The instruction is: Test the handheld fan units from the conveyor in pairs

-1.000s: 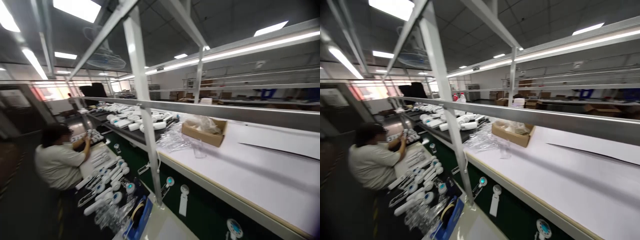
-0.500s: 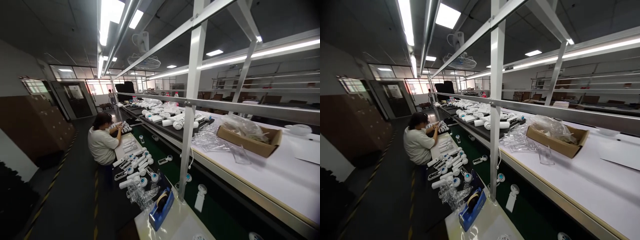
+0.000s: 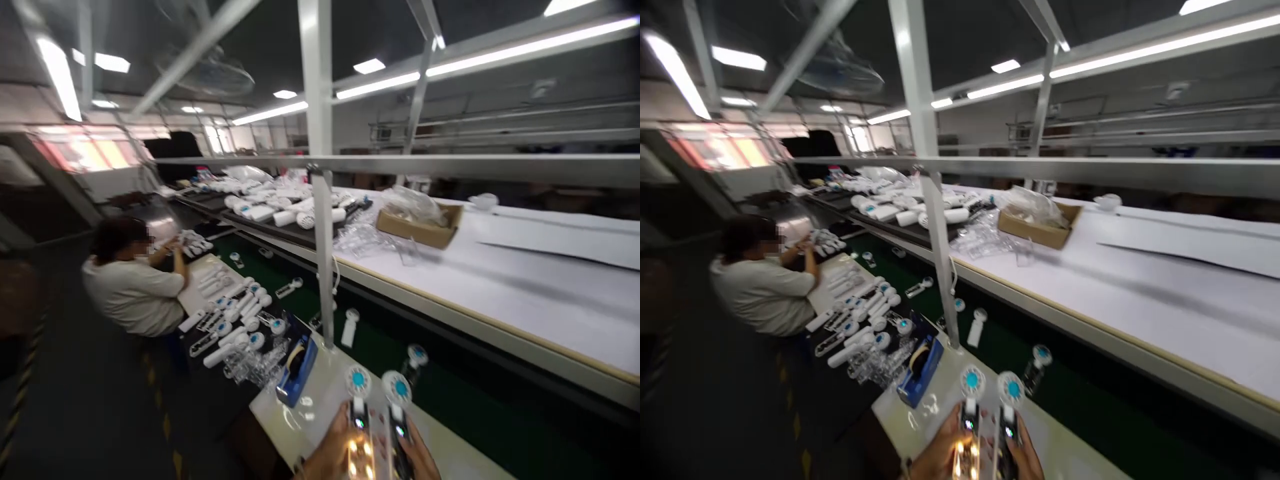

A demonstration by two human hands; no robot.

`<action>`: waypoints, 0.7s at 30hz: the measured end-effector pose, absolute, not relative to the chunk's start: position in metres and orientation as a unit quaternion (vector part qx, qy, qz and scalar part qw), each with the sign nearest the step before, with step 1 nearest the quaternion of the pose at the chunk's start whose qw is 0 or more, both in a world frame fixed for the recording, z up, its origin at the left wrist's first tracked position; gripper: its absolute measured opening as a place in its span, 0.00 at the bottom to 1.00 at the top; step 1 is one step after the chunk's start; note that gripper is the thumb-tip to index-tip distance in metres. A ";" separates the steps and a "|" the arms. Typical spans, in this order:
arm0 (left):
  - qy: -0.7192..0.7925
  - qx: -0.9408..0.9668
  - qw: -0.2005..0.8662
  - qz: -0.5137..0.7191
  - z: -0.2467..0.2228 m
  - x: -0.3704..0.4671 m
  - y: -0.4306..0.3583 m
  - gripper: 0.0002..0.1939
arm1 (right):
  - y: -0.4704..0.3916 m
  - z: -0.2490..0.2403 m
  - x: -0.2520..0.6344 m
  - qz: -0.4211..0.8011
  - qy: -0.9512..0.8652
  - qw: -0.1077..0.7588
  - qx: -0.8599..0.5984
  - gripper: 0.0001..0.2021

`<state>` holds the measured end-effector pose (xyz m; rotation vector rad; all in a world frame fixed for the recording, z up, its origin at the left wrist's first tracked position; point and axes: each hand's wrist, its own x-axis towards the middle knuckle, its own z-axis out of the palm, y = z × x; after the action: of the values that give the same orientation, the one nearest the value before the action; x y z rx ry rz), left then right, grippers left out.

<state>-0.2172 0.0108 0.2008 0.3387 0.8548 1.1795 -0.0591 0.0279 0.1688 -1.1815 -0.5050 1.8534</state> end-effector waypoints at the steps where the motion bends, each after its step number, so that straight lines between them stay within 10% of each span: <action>1: 0.389 0.173 0.737 0.525 0.208 -0.215 0.011 0.23 | 0.025 0.173 -0.058 0.742 -0.188 0.454 -0.456 0.43; 21: 0.377 0.262 0.773 0.437 0.211 -0.204 0.034 0.27 | 0.015 0.174 -0.036 0.722 -0.148 0.535 -0.413 0.43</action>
<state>-0.2042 0.0338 0.2107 0.5673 0.8158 0.9475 -0.0358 0.0148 0.1737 -0.9849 -0.3524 1.7201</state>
